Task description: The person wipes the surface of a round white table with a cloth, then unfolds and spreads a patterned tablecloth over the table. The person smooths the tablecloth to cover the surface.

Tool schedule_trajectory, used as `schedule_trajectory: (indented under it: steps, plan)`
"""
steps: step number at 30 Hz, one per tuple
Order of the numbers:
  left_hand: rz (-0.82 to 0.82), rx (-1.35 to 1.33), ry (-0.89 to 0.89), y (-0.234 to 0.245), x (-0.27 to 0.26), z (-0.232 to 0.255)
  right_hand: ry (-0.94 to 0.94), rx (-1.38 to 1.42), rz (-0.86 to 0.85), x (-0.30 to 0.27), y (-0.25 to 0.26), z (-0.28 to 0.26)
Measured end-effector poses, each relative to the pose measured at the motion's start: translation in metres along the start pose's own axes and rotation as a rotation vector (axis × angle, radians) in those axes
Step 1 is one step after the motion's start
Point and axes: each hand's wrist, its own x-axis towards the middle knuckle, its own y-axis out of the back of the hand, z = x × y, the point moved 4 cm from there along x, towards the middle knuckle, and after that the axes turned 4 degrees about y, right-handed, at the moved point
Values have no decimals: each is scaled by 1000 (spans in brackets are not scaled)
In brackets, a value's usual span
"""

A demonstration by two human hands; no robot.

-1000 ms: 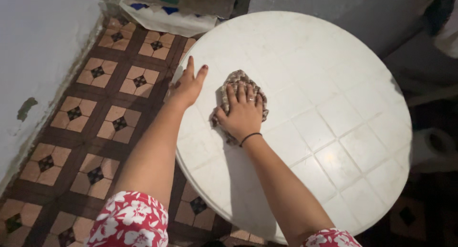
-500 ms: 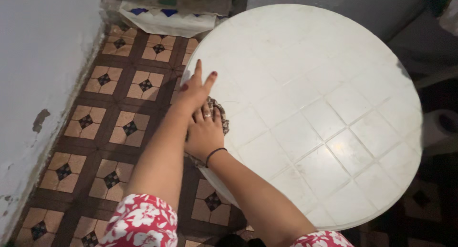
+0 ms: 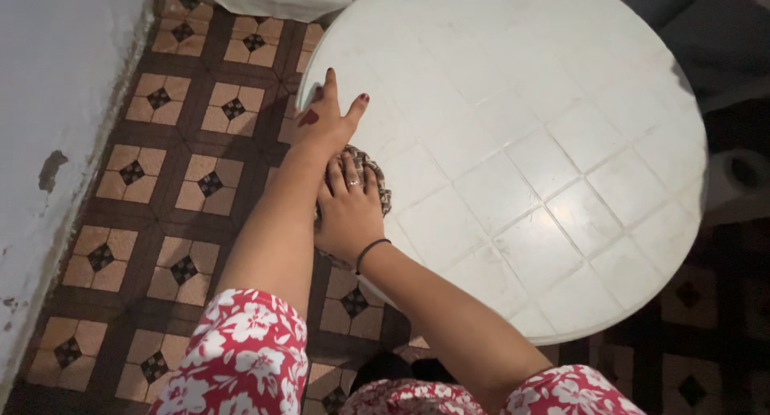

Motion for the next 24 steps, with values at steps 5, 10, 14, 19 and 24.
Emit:
schedule_trajectory:
  steps: [5, 10, 14, 19, 24]
  plan:
    - [7, 18, -3, -2, -6, 1, 41, 11, 9, -24, 7, 0]
    - [-35, 95, -2, -3, -14, 5, 56, 5, -39, -49, 21, 2]
    - [-21, 278, -74, -18, -30, 6, 76, -26, -61, -61, 27, 3]
    - [3, 233, -181, -39, -41, -5, 99, -14, -78, -65, 26, 8]
    - [23, 180, -206, -47, -43, -12, 123, -51, -43, -77, 22, 13]
